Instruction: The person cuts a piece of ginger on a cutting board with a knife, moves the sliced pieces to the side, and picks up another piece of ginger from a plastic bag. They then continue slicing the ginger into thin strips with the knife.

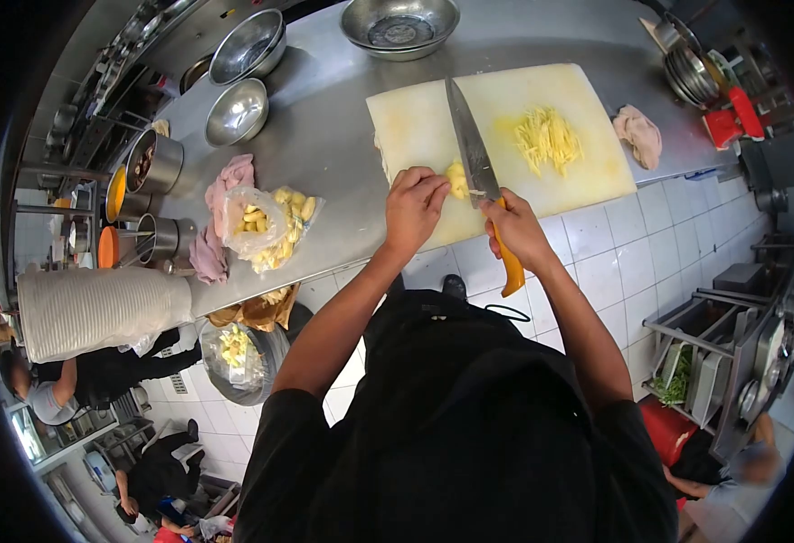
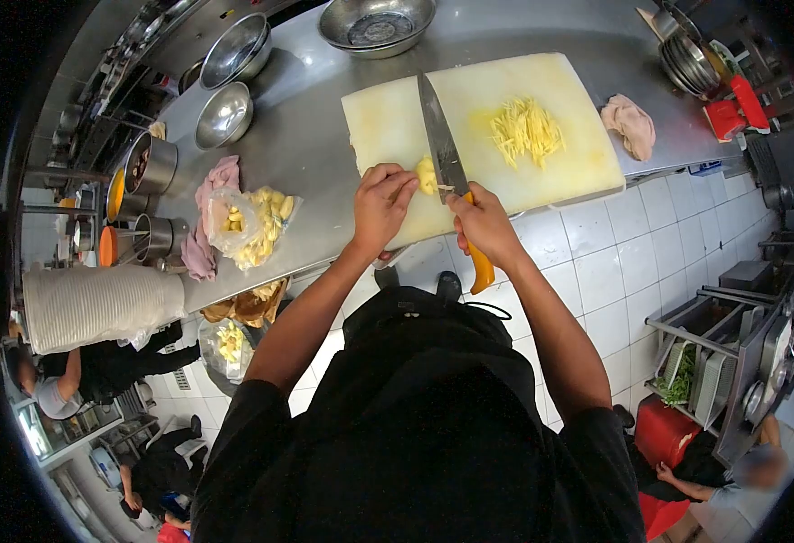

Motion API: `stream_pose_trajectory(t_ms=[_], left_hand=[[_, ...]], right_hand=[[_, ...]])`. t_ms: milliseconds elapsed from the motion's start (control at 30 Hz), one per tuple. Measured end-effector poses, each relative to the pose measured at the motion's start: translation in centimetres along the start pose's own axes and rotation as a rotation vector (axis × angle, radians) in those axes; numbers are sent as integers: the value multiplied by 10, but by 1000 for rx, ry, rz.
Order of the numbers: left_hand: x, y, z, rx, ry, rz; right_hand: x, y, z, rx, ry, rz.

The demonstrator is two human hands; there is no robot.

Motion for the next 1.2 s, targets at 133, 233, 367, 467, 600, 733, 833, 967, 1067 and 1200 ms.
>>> stream_pose_trajectory(t_ms=[133,233,367,467,600,733,833,967,1067,1200], left_hand=[[1,0,0,-6,-15,-18],[1,1,-1,-11,-24,-24],[1,1,-1,-15,-29,-32],[1,1,-1,-13,-23,-31],[1,1,-1,-20,-21,-23],[1,-2,-1,-20,-20,-1],[0,-3,1,-30,-11,35],[-1,-4,2,-33,3,64],[-3,-2,2,-27,14,53],[-2,-5,3,-32,23,66]], right_hand=[[0,3,-2,1,-4,-21],[-1,4,-3,12,-2,-21],[3,2,1,19,-16,-32],[3,4,1,-1,-42,-40],[3,5,1,7,-46,-28],[4,3,2,-17,-64,29],[9,-6,8,-26,-47,141],[18,-22,14,7,9,315],[22,-24,9,-68,23,454],[23,-25,4,-106,50,633]])
Point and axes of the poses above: each hand's wrist, its own z-axis away from the middle knuckle, its own x-axis out of the palm, y = z × x, the point moved 6 cm from there along -z, towards the middle knuckle, and after that the axes turned 15 degrees about -y, right-handed, at the moved point
